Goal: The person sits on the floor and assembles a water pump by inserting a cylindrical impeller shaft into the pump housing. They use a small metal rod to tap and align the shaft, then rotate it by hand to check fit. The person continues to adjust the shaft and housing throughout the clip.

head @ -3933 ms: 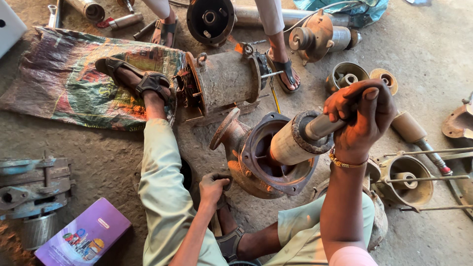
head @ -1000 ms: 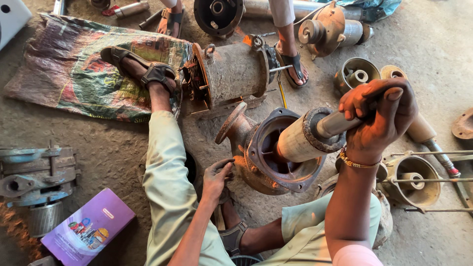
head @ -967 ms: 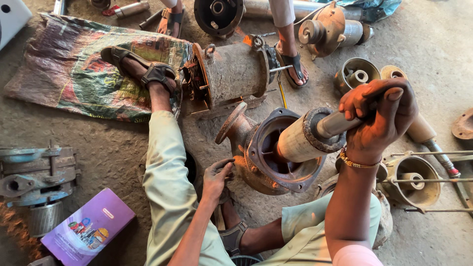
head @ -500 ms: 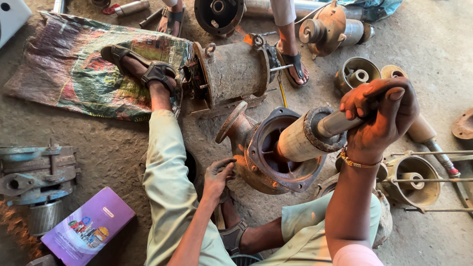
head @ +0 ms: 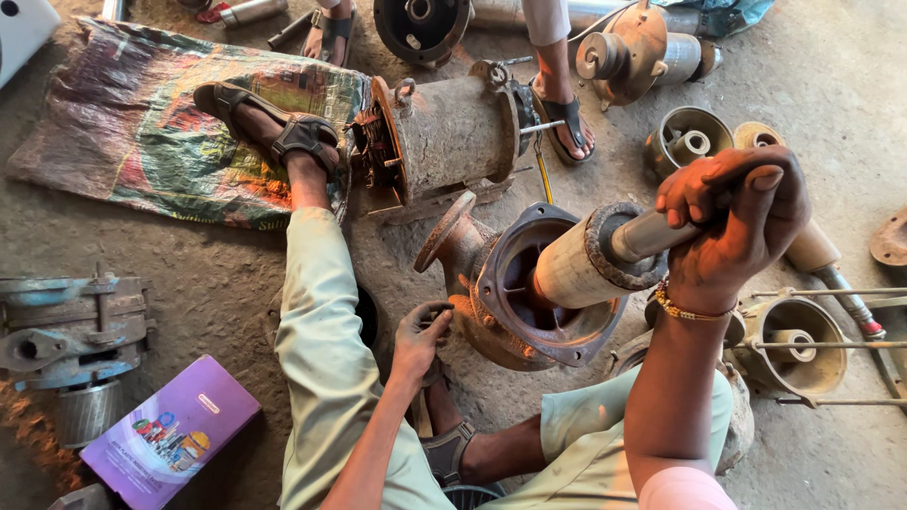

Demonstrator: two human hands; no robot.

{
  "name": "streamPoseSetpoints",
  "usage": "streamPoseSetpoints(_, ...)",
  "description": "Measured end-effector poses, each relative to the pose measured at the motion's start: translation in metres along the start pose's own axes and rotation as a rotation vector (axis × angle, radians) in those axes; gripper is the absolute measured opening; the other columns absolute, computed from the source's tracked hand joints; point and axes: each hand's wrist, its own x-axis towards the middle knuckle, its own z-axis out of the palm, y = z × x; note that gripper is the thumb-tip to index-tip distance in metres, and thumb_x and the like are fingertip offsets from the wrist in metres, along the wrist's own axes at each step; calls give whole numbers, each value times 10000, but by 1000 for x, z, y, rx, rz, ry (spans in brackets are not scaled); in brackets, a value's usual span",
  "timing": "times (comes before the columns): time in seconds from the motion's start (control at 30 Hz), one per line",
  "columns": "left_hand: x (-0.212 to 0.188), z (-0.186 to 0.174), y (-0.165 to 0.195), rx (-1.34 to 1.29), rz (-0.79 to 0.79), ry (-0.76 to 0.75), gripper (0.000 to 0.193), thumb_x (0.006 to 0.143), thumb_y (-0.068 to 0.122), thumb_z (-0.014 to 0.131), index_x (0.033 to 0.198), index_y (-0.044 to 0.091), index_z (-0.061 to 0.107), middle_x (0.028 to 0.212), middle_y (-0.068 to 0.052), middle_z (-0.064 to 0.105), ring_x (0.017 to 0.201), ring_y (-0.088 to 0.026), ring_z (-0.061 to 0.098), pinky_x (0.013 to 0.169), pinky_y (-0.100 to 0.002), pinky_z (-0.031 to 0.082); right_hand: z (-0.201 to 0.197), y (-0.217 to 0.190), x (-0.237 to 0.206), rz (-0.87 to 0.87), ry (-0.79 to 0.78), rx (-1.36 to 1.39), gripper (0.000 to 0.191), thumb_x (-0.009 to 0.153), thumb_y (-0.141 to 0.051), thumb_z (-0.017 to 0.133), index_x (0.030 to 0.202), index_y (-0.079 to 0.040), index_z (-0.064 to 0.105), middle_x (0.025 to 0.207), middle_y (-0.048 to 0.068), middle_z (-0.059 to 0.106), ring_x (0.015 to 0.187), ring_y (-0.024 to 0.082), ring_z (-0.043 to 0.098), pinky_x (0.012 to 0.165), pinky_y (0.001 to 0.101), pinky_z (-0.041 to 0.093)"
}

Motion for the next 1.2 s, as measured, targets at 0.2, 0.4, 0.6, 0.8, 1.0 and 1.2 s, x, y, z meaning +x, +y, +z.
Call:
streamPoseSetpoints(0.2, -1, 1, -2, -19, 41, 51, 240, 908, 158, 765, 1078, -10, 754, 848, -12, 723, 728, -65, 613, 669, -234, 502, -1, 0, -2, -7, 0, -3, 449, 1224, -386, 514, 1030, 19, 520, 680, 84, 425, 528, 175, 436, 546, 335, 405)
streamPoseSetpoints(0.4, 1, -2, -5, -68, 67, 95, 215, 880, 117, 793, 1029, -33, 753, 854, -17, 738, 732, -65, 628, 667, -227, 513, -1, -1, -1, -6, 4, -13, 454, 1227, -386, 509, 1034, 24, 515, 681, 86, 420, 521, 179, 430, 536, 336, 401)
streamPoseSetpoints(0.6, 4, -7, -8, -126, -9, 136, 177, 856, 75, 790, 1011, -4, 758, 850, -31, 734, 684, -83, 630, 579, -245, 471, -1, -1, -2, -5, 10, -30, 460, 1229, -390, 506, 1020, 20, 500, 680, 90, 420, 519, 178, 427, 534, 336, 397)
streamPoseSetpoints(0.8, 8, -12, -12, -180, 25, 153, 172, 840, 27, 811, 988, -40, 752, 861, -71, 757, 710, -116, 673, 638, -250, 542, -3, 0, -4, 4, 17, -26, 463, 1237, -390, 509, 1011, 14, 495, 688, 83, 425, 528, 176, 432, 543, 332, 399)
streamPoseSetpoints(1.0, 10, -15, -16, -163, -37, 173, 208, 851, 11, 789, 1037, -56, 721, 893, -96, 751, 736, -139, 695, 671, -279, 582, -4, 0, -3, -1, 8, -39, 473, 1242, -391, 508, 993, 9, 485, 693, 82, 427, 541, 178, 442, 549, 328, 402)
streamPoseSetpoints(1.2, 10, -15, -18, -175, -42, 110, 265, 832, -34, 759, 1093, -61, 722, 947, -112, 773, 782, -150, 730, 720, -271, 593, -3, 1, -2, -11, 10, -33, 454, 1234, -388, 513, 1029, 17, 505, 685, 74, 420, 542, 174, 436, 545, 329, 403)
